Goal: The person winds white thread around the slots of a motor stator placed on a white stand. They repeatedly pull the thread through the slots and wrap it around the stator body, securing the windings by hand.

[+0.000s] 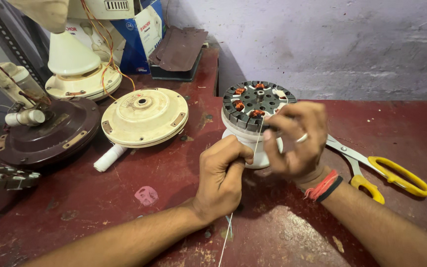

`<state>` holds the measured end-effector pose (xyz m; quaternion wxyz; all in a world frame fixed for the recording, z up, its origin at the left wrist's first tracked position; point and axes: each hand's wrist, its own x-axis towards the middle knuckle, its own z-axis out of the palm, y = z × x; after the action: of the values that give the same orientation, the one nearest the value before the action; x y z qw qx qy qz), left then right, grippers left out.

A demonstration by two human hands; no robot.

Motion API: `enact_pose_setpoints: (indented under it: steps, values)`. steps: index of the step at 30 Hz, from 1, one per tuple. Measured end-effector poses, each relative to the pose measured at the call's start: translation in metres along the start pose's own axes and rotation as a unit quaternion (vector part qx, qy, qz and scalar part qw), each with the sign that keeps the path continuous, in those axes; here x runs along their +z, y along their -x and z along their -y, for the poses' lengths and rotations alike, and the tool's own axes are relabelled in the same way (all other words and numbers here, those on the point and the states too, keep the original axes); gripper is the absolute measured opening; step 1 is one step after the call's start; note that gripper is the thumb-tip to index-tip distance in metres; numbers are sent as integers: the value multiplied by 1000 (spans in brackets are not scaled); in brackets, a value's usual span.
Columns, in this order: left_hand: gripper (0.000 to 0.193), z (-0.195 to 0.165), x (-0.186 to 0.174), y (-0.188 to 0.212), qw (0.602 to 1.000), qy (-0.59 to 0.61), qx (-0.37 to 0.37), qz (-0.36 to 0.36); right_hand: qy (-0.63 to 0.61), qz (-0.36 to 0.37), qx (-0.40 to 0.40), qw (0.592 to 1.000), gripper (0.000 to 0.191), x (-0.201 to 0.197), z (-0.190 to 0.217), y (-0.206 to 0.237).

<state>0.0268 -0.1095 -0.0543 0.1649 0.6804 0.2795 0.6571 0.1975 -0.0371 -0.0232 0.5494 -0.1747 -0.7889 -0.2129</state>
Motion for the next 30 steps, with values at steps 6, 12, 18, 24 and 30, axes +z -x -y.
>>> enact_pose_setpoints:
  steps: [6, 12, 18, 24, 30]
  values:
    - [14, 1, -2, -1, 1000, 20, -8, -13, 31, 30, -58, 997, 12, -3, 6, -4]
    - [13, -3, -6, 5, 998, -34, 53, -9, -34, 34, -84, 995, 10, 2, 18, -6]
    - [38, 9, -12, -7, 984, -157, 17, -81, -127, 74, 6, 989, 6, 3, 40, -3]
    - [45, 15, -9, -13, 949, -301, 98, 1, -136, 53, 81, 986, 5, 3, 50, -7]
    - [70, 16, -10, -19, 945, -304, 91, 77, -308, -67, 267, 911, 8, 6, 56, -10]
